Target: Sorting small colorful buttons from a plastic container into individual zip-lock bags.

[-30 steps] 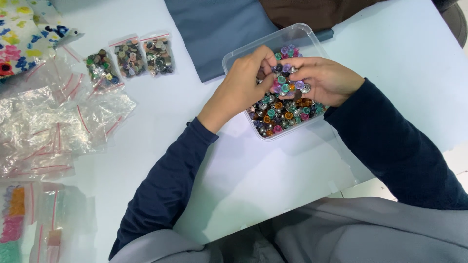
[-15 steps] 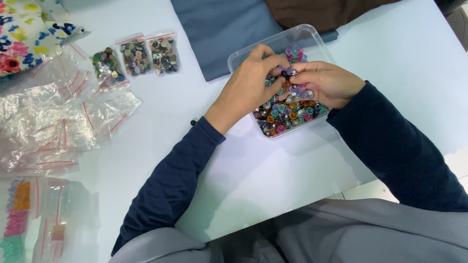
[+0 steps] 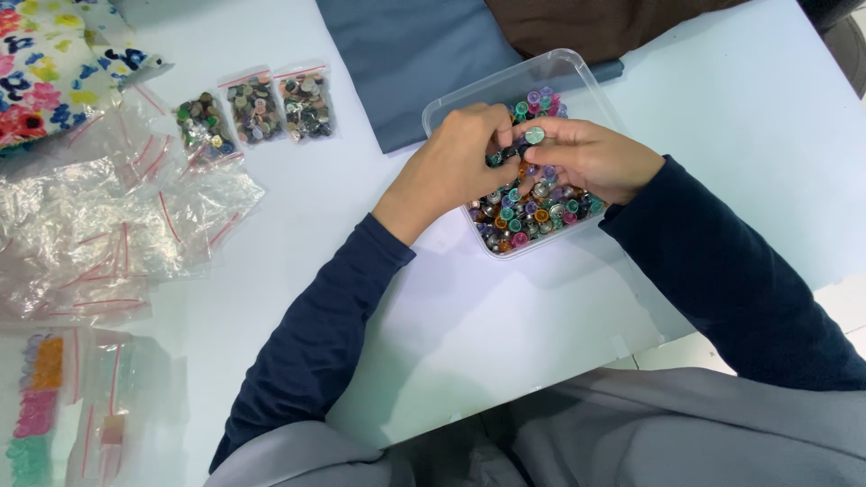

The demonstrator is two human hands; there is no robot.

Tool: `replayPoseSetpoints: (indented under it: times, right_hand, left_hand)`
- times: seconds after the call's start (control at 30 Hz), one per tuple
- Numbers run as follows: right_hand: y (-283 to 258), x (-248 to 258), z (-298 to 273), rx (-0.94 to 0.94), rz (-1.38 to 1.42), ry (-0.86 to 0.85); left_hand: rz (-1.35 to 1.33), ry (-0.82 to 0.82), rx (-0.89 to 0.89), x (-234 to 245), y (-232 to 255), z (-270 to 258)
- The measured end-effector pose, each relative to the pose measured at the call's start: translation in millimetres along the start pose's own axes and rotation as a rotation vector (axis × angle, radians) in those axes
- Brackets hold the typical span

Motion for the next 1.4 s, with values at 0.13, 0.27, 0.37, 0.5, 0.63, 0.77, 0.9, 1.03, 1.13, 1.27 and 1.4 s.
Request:
replayPoseSetpoints:
  times: [0.13, 0.27, 0.37, 0.5, 0.63, 0.77, 0.9, 1.03, 1.13, 1.27, 1.4]
  right_hand:
    - [0.7, -3.7, -2.3, 0.071, -0.173, 0.045]
    - [-1.2, -6.6, -1.8, 0.127, -0.335, 0.163]
    - [-6.0, -18.3, -6.7, 0.125, -0.587, 0.279]
    - [-6.6, -27.7, -10.4, 0.098, -1.154, 0.432]
    - [-11.6, -38.4, -6.2, 0.173, -1.347, 0.478]
    - [-26.7, -55.4, -1.4, 0.237, -1.436, 0.489]
    - [-32.2, -71.6, 9.6, 0.233, -1.463, 0.467]
    - [-47.4, -101.6, 23.3, 0.267, -1.46, 0.434]
    - [-54.0, -131.7, 34.9, 0.38, -1.404, 0.409]
    - [-41.3, -168.1, 61.2, 0.459, -1.406, 0.348]
    - [-15.1, -203.9, 91.0, 0.387, -1.504, 0.222]
  left_hand:
    - [-0.073, 0.021, 0.002, 4.4, -1.4, -2.2]
    - [-0.058, -0.014, 0.022, 14.0, 5.9, -1.7]
    - [0.013, -0.033, 0.024, 24.8, 17.2, -3.7]
    - [0.095, -0.051, 0.024, 33.0, 25.8, -7.5]
    - [0.183, -0.069, 0.025, 34.8, 22.7, -12.3]
    - [0.294, -0.101, 0.076, 54.5, 32.0, -23.9]
    - [0.358, -0.159, 0.216, 83.4, 31.1, -48.1]
    - [0.369, -0.203, 0.34, 105.7, 7.3, -77.2]
    - [0.441, -0.258, 0.417, 115.3, -23.3, -95.8]
    - [0.435, -0.321, 0.583, 114.8, -71.1, -116.8]
    - [0.532, -0.365, 0.621, 114.8, -98.4, -133.0]
Point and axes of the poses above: each hand's wrist, its own z-axis towards the middle knuckle, its own x-axis out of the back of the hand, y = z × x, the point moved 3 cm from there along z, towards the middle knuckle, and after that the axes turned 3 degrees about z, right-handed, at the moved point
